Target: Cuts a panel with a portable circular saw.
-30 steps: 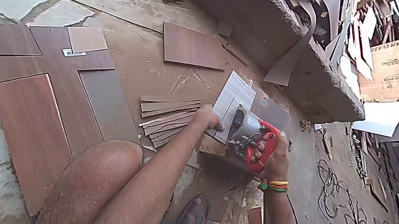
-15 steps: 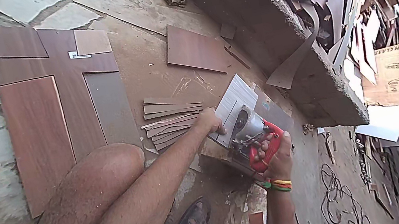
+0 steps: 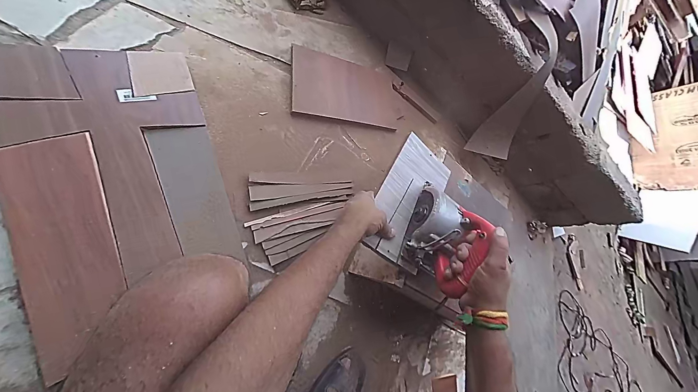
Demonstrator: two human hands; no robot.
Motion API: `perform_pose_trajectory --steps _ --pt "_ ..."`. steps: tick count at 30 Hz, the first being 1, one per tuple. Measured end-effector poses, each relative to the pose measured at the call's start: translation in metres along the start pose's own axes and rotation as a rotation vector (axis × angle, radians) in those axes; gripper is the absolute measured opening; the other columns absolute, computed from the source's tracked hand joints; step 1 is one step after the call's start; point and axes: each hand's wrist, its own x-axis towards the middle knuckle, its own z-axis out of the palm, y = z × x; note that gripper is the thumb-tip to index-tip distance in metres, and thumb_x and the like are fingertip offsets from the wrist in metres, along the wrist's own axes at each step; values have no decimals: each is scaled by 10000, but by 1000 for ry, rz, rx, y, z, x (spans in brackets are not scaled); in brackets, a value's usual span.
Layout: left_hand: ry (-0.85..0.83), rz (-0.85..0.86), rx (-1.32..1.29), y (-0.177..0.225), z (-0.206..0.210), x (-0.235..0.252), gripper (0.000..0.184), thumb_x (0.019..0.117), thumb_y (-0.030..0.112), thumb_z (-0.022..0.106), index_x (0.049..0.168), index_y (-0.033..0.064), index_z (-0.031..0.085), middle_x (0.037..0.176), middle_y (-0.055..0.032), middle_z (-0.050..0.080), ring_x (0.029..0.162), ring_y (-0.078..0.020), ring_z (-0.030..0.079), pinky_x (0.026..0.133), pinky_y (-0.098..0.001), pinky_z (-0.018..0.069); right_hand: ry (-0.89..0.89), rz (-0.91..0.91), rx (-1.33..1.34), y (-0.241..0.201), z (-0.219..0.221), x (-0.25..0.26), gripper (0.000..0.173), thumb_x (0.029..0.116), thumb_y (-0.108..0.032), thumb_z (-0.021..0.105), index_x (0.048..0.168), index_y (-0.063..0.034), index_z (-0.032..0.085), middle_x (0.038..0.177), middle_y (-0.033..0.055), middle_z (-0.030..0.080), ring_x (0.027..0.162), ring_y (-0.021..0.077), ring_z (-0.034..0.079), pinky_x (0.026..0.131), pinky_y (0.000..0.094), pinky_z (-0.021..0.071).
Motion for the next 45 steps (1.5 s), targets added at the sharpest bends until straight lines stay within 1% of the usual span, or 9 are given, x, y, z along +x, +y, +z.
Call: perform_pose_trajectory --steps 5,10,14,18,23,29,36,40,45 --pt "-1 0 8 0 0 1 842 738 265 932 1422 7 515 1367 -230 591 1270 -367 594 1031 -558 504 3 -7 -4 -1 1 4 659 1103 -554 142 861 -82 532 485 -4 499 348 124 514 338 316 495" --pt "-11 -4 24 1 0 3 794 751 269 926 1386 0 534 1328 -231 612 1235 -366 615 1007 -555 519 10 -14 -4 -1 1 6 641 1104 -559 177 877 -85 544 494 -4 509 351 131 520 335 329 498" --pt "-11 -13 28 2 0 1 809 754 269 924 1402 -1 523 1338 -232 606 1246 -370 610 1015 -556 514 10 -15 -13 -2 2 7 652 1105 -554 157 879 -79 541 491 2 501 349 136 518 334 336 498" --pt "-5 -19 26 2 0 0 820 748 262 927 1406 -3 515 1347 -230 601 1245 -365 609 1013 -551 517 19 2 -20 -3 2 10 656 1103 -566 164 885 -78 545 501 0 502 354 125 513 335 315 490" --pt "-10 -18 36 3 0 -2 849 756 283 925 1430 -3 496 1374 -234 581 1267 -369 595 1023 -565 507 16 9 -26 -4 1 14 661 1099 -578 151 883 -89 541 501 0 509 359 134 523 339 332 498" --pt "-11 -7 30 2 -1 0 827 754 275 922 1420 4 512 1357 -230 596 1257 -365 604 1022 -553 511 14 -3 -23 -4 1 18 626 1105 -559 172 922 -87 541 513 -1 509 363 134 522 348 334 505" --pt "-14 -13 39 3 -1 -1 828 752 278 926 1415 3 513 1362 -227 590 1253 -361 603 1020 -547 512 24 11 -39 -6 3 20 649 1101 -576 171 887 -87 540 508 3 499 361 135 514 345 334 497" --pt "-3 -11 41 2 0 0 824 743 284 930 1402 3 523 1339 -231 601 1245 -365 607 1008 -548 519 33 10 -28 -7 4 21 610 1110 -551 188 923 -86 536 521 1 503 367 132 519 345 329 499" --pt "-5 -14 41 3 -1 -1 836 748 279 927 1417 3 510 1348 -232 596 1250 -368 605 1010 -547 518 31 17 -39 -9 5 20 623 1103 -570 174 928 -89 530 514 -2 498 365 134 516 347 328 496"
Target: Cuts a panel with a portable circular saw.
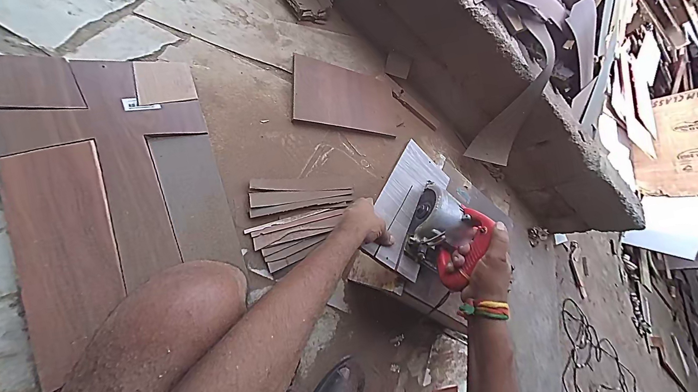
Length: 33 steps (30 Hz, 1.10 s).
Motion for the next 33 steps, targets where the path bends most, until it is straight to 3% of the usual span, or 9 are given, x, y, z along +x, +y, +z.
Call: perform_pose_trajectory --steps 10,14,17,20,28,29,31,32,33 --pt "17 -8 11 0 2 -1 829 741 288 926 1408 6 522 1345 -229 604 1248 -365 608 1011 -560 514 -3 13 -14 -5 -1 2 630 1099 -582 203 897 -87 537 507 1 495 364 137 514 349 339 497" --pt "35 -19 -10 -1 4 1 839 727 269 932 1411 14 520 1335 -233 611 1236 -367 618 1002 -562 520 -108 143 -25 -45 -8 20 689 1069 -651 196 847 -97 540 528 5 496 388 143 508 371 329 488" --pt "49 -17 -14 2 7 -3 818 719 255 931 1395 23 531 1323 -226 619 1235 -365 618 1004 -565 518 -235 349 212 -82 -31 46 747 1018 -727 198 866 -91 559 558 2 506 399 110 507 359 272 461" --pt "61 -20 -28 3 5 -3 804 719 244 930 1384 19 539 1309 -228 628 1227 -362 624 999 -565 521 -288 406 518 -86 -64 52 779 996 -744 203 915 -65 575 600 6 555 433 90 554 382 223 471" --pt "20 16 30 -2 4 -1 751 723 266 936 1351 45 589 1270 -203 660 1200 -342 639 1007 -566 510 -98 352 1000 -12 -165 12 687 1045 -576 188 885 -58 611 611 -43 590 469 17 567 430 131 455" --pt "6 26 53 -2 3 -3 747 720 261 939 1349 53 595 1269 -195 662 1198 -338 639 1009 -567 508 -17 298 1001 -4 -175 14 623 1067 -507 200 885 -70 605 633 -35 604 503 25 585 465 142 480" --pt "-21 42 88 -4 5 -6 735 696 233 946 1331 76 611 1245 -173 677 1167 -317 653 994 -555 518 193 172 860 4 -191 18 421 1091 -345 269 919 -92 558 712 20 637 630 112 652 585 259 573" --pt "-35 45 105 -5 6 -9 729 685 218 949 1321 80 622 1226 -164 689 1145 -306 665 983 -547 527 310 160 798 6 -197 23 334 1068 -292 325 914 -97 547 719 35 637 635 134 660 569 292 581" --pt "-54 47 136 -5 5 -11 725 682 215 949 1319 85 628 1213 -159 697 1133 -298 672 978 -543 531 382 152 710 11 -205 27 242 1062 -238 360 992 -86 535 808 56 636 710 149 654 614 317 576"
